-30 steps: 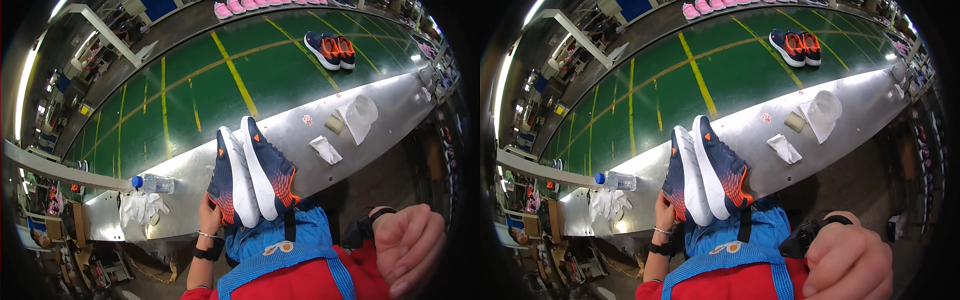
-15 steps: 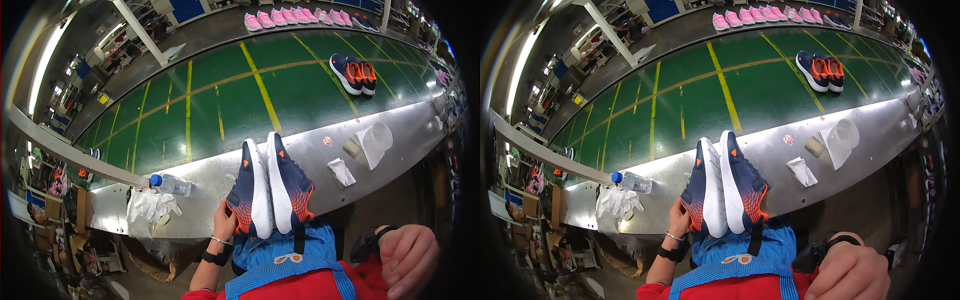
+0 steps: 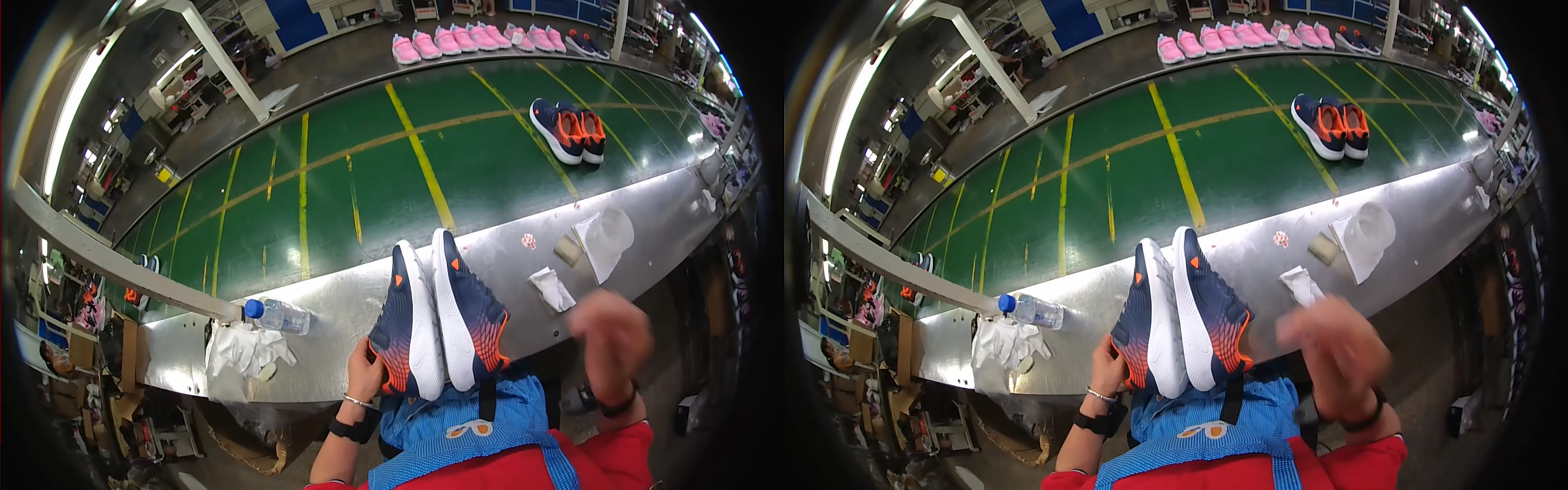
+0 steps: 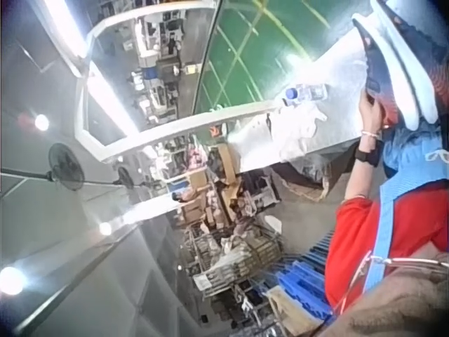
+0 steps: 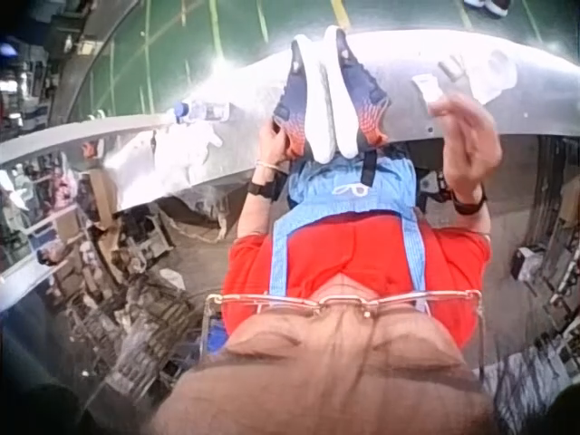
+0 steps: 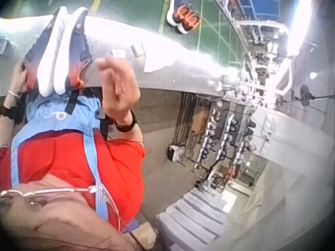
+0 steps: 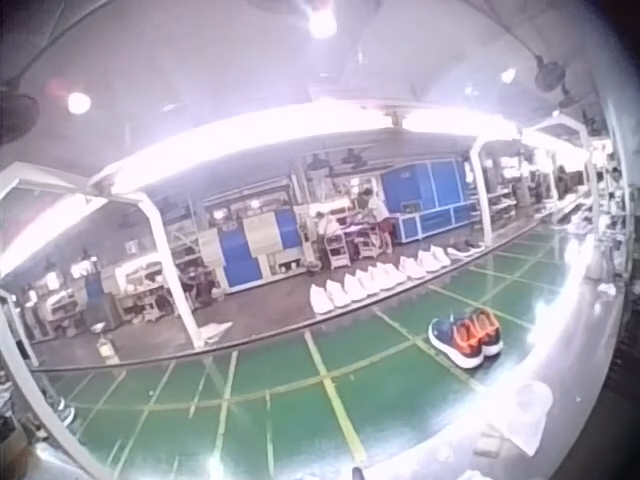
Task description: Inspecting, cleaning, and organizing sneakers on a factory production line.
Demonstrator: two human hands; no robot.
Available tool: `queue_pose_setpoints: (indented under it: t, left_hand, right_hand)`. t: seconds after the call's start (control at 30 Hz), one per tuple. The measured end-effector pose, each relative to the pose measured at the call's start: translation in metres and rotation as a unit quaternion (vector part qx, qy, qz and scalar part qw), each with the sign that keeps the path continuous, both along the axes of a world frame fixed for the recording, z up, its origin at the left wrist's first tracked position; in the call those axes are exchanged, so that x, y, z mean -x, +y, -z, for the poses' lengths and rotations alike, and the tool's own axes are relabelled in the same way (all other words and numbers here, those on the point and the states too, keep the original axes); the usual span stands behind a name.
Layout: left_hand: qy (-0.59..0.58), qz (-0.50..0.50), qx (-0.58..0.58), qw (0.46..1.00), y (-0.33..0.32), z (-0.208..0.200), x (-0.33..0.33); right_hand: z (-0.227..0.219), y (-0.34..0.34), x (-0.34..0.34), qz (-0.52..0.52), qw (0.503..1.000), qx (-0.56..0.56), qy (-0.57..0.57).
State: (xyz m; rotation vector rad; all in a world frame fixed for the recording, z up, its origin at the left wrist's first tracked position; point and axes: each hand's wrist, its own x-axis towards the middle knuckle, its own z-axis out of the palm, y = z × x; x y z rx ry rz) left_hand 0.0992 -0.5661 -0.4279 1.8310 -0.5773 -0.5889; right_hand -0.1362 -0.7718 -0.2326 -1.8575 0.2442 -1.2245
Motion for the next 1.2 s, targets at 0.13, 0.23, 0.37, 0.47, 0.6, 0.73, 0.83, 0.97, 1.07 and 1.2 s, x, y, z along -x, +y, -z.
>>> queue_pose_setpoints:
  t: [0.13,0.23,0.37,0.47,0.6,0.73,0.83,0.97,1.07,1.2]
  left_hand:
    - [0.002,0.014,0.005,1.000,0.004,0.018,-0.001]
    - [0.041,0.019,0.032,0.998,-0.001,0.024,-0.002]
    - [0.286,0.011,0.150,0.946,-0.010,-0.006,0.011]
    - [0.442,0.042,0.187,0.876,0.006,0.011,0.001]
    - [0.561,0.001,0.286,0.777,-0.004,0.012,0.029]
    - [0.553,0.013,0.277,0.786,-0.001,0.027,0.021]
    - [0.539,0.035,0.274,0.796,-0.008,0.027,0.007]
    - [0.519,0.129,0.287,0.795,-0.009,0.029,-0.007]
    - [0.564,0.131,0.313,0.752,-0.015,0.009,-0.002]
    - [0.417,0.109,0.278,0.858,-0.015,-0.023,0.001]
  right_hand:
    - [0.130,-0.048,0.007,0.035,0.929,0.041,0.367]
    - [0.180,-0.029,-0.010,-0.056,0.915,-0.057,0.395]
    - [0.202,-0.016,-0.030,-0.103,0.879,-0.440,0.154]
    - [0.176,-0.019,-0.024,-0.179,0.767,-0.583,0.201]
    - [0.174,0.016,-0.037,-0.248,0.673,-0.693,-0.069]
    - [0.176,0.013,-0.037,-0.266,0.721,-0.640,-0.004]
    - [0.186,0.003,-0.035,-0.251,0.721,-0.644,0.047]
    - [0.202,-0.006,-0.036,-0.235,0.721,-0.647,0.079]
    - [0.207,-0.007,-0.035,-0.221,0.742,-0.629,0.071]
    - [0.173,-0.006,-0.029,-0.303,0.782,-0.543,-0.028]
